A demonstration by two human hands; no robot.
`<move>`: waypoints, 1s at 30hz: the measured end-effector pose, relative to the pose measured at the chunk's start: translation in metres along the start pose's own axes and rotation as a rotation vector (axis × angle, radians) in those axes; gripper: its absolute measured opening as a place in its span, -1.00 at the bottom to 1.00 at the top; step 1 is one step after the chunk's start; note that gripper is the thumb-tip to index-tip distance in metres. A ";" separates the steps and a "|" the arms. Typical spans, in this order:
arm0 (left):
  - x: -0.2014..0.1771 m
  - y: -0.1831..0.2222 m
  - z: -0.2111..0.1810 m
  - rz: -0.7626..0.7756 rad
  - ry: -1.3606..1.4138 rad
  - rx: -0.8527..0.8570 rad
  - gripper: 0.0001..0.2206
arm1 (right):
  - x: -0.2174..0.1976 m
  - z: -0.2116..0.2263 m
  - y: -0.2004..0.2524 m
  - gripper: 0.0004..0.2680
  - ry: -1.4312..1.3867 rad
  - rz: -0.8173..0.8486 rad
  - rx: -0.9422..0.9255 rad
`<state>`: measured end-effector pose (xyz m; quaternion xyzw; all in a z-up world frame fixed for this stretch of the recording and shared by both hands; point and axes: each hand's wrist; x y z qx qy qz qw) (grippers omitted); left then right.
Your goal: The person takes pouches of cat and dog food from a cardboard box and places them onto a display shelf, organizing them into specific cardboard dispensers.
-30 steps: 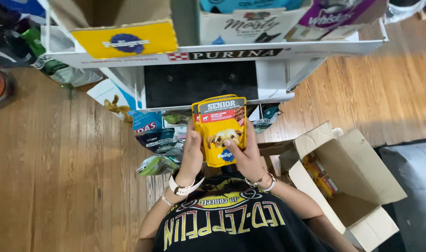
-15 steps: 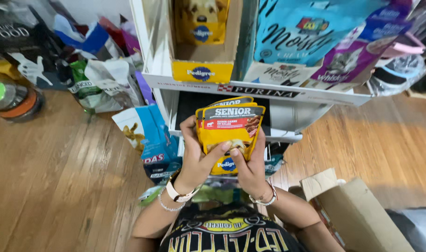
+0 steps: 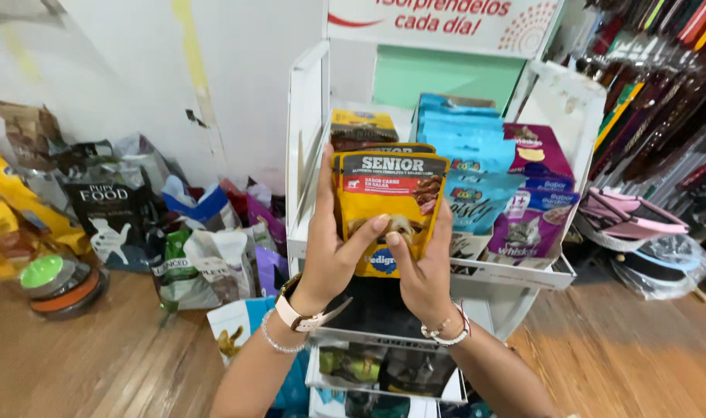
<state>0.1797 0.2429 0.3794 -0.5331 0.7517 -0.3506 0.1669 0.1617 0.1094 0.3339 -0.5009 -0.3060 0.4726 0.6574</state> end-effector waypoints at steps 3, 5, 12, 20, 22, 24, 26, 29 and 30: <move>-0.005 -0.022 -0.013 0.003 -0.107 0.010 -0.27 | 0.013 -0.010 -0.026 -0.53 0.034 -0.022 -0.021; -0.010 -0.036 -0.008 0.014 -0.143 0.013 -0.27 | 0.022 -0.011 -0.039 -0.52 0.059 -0.034 -0.023; -0.028 -0.059 0.005 0.106 -0.119 -0.115 -0.30 | 0.039 -0.023 -0.054 -0.47 0.032 -0.018 0.082; -0.025 -0.060 0.007 0.096 -0.089 -0.113 -0.34 | 0.041 -0.019 -0.058 -0.47 0.064 -0.050 0.073; -0.025 -0.061 0.006 0.095 -0.066 -0.117 -0.34 | 0.042 -0.021 -0.059 -0.47 0.082 -0.056 0.064; -0.024 -0.059 0.004 0.085 -0.088 -0.115 -0.35 | 0.042 -0.019 -0.060 -0.45 0.065 -0.021 0.104; -0.026 -0.060 0.007 0.094 -0.096 -0.112 -0.35 | 0.044 -0.013 -0.061 -0.43 0.096 0.004 0.116; -0.032 -0.060 0.016 0.099 -0.177 -0.067 -0.34 | 0.043 -0.005 -0.061 -0.40 0.233 0.079 0.121; -0.034 -0.060 0.020 0.097 -0.252 -0.021 -0.34 | 0.042 -0.003 -0.060 -0.39 0.338 0.126 0.109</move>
Point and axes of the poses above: each hand's wrist, its own y-axis away from the middle knuckle, its own x-axis out of the palm, z = x × y, and after that the axes turned 11 degrees about -x, right-handed
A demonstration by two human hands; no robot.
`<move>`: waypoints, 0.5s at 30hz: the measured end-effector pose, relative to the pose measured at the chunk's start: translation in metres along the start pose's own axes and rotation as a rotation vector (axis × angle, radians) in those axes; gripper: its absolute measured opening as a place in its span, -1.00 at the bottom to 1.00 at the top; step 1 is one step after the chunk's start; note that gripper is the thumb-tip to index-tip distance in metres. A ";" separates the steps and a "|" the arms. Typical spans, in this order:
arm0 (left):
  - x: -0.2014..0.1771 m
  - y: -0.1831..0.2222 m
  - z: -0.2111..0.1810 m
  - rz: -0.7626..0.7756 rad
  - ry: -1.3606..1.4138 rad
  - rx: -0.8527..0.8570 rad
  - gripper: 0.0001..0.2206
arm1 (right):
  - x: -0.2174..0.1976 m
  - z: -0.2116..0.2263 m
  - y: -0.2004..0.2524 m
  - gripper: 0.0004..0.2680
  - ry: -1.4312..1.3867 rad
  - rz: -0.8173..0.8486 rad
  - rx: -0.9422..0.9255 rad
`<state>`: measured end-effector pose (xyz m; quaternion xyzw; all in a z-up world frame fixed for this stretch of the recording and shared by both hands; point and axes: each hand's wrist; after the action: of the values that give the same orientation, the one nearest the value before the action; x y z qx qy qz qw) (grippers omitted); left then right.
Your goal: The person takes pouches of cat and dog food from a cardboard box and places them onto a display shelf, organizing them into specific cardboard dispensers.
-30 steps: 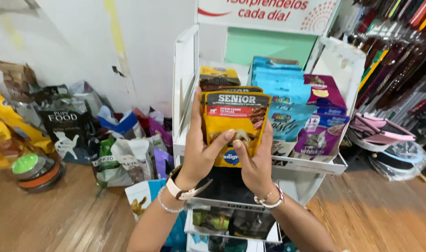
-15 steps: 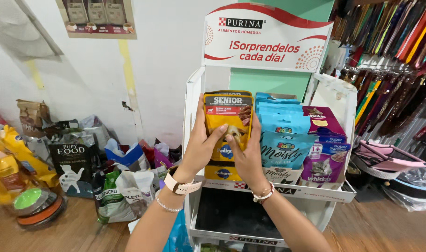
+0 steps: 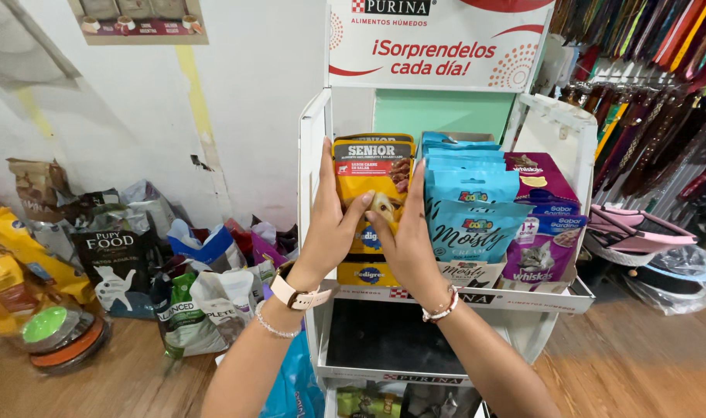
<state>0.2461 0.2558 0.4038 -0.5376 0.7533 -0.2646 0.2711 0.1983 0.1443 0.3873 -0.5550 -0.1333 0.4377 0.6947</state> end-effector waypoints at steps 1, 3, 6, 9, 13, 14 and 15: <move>-0.001 0.001 0.002 0.001 0.001 -0.003 -0.34 | 0.001 -0.002 0.003 -0.39 0.000 0.002 0.003; -0.002 0.003 0.007 -0.008 -0.129 0.046 -0.30 | 0.004 -0.005 0.009 -0.39 0.210 0.067 -0.060; 0.001 0.010 0.007 0.001 -0.206 0.068 -0.29 | 0.004 -0.011 0.012 -0.37 0.328 0.105 -0.082; -0.001 0.006 0.019 -0.016 -0.321 0.106 -0.27 | 0.004 -0.006 0.016 -0.37 0.488 0.127 -0.151; -0.010 0.005 0.065 -0.092 -0.682 0.178 -0.24 | 0.000 -0.007 0.022 -0.43 0.553 0.160 -0.206; -0.014 0.006 0.058 -0.105 -0.759 0.177 -0.20 | -0.001 -0.008 0.023 -0.48 0.575 0.169 -0.240; -0.019 0.008 0.050 -0.120 -0.837 0.175 -0.16 | -0.002 -0.007 0.024 -0.52 0.595 0.178 -0.275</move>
<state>0.2808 0.2704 0.3653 -0.6164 0.5203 -0.1019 0.5822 0.1908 0.1379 0.3638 -0.7562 0.0664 0.2937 0.5809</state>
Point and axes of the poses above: each hand's wrist, its own y-axis away from the middle knuckle, its own x-axis out of the palm, z = x × y, and after that the axes turned 11 degrees about -x, right-handed
